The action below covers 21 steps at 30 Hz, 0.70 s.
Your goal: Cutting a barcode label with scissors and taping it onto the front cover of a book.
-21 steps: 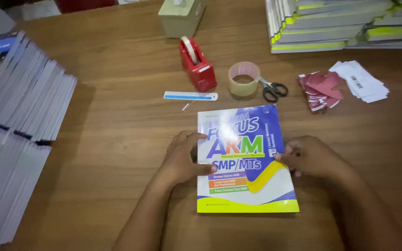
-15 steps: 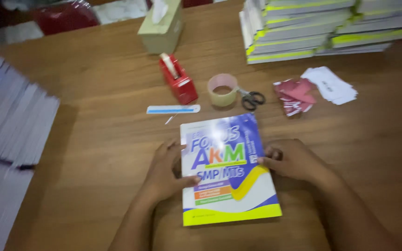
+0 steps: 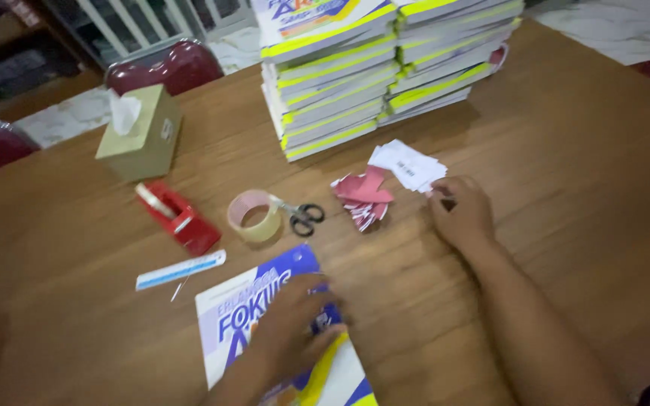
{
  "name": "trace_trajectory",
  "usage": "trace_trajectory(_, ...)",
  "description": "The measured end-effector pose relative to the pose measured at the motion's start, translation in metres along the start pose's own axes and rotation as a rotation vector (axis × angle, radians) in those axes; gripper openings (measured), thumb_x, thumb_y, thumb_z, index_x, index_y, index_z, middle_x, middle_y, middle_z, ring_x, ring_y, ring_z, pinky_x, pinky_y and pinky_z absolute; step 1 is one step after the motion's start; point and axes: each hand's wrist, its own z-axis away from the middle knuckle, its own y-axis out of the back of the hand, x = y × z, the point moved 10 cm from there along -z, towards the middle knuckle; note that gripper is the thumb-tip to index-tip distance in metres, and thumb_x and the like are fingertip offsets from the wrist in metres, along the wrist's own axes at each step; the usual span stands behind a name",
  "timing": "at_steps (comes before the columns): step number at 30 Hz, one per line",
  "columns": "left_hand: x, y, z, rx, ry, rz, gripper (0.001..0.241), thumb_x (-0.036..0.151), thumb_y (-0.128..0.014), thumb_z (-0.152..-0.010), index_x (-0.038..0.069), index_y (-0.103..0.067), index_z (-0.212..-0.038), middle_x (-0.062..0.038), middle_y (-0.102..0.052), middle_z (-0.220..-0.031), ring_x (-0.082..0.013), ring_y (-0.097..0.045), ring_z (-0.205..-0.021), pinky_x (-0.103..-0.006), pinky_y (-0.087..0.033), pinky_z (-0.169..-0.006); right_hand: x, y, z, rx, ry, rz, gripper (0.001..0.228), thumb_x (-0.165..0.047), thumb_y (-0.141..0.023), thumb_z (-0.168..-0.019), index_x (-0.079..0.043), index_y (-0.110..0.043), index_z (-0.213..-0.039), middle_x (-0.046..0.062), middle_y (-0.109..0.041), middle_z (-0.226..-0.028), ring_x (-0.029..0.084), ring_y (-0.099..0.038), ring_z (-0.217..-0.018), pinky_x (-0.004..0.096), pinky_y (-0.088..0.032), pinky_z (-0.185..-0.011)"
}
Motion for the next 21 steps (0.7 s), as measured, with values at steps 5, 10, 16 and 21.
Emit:
trace_trajectory(5, 0.057, -0.059, -0.091, -0.194, -0.216, 0.256, 0.033, 0.027, -0.066, -0.089, 0.003, -0.057, -0.11, -0.022, -0.06, -0.129, -0.0424, -0.055, -0.122, -0.0477, -0.044, -0.1, -0.001, -0.003, -0.015, 0.027, 0.124, 0.012, 0.023, -0.011, -0.072, -0.086, -0.008, -0.074, -0.109, 0.012, -0.065, -0.119, 0.028, -0.056, -0.113, 0.038, -0.047, -0.096)
trace_trajectory(10, 0.01, -0.127, -0.153, -0.147, -0.097, 0.156, 0.033, 0.016, -0.064, -0.085, 0.005, -0.064, -0.116, -0.024, -0.051, -0.146, -0.0457, -0.039, -0.142, -0.0594, -0.028, -0.117, -0.013, -0.004, -0.011, 0.118, 0.314, 0.093, 0.032, -0.016, -0.067, -0.087, -0.005, -0.073, -0.116, 0.017, -0.068, -0.129, 0.035, -0.061, -0.115, 0.045, -0.046, -0.1)
trace_trajectory(16, -0.042, -0.121, -0.195, 0.168, -0.072, 0.006, 0.033, 0.022, -0.061, -0.078, 0.002, -0.06, -0.105, -0.022, -0.058, -0.1, -0.0456, -0.061, -0.1, -0.0546, -0.05, -0.084, 0.033, -0.049, -0.017, -0.316, -0.014, 0.257, 0.062, -0.032, -0.056, -0.099, -0.014, -0.043, -0.157, 0.015, -0.058, -0.144, 0.041, -0.039, -0.147, 0.072, -0.024, -0.116)
trace_trajectory(21, -0.062, -0.097, -0.214, 0.342, -0.048, 0.077, 0.038, 0.035, -0.051, -0.088, 0.009, -0.058, -0.115, -0.014, -0.055, -0.099, -0.0389, -0.06, -0.096, -0.0464, -0.049, -0.083, 0.045, -0.046, -0.017, -0.081, 0.058, 0.288, 0.066, -0.041, -0.075, -0.082, -0.015, -0.06, -0.141, 0.01, -0.066, -0.125, 0.037, -0.056, -0.129, 0.061, -0.037, -0.11)
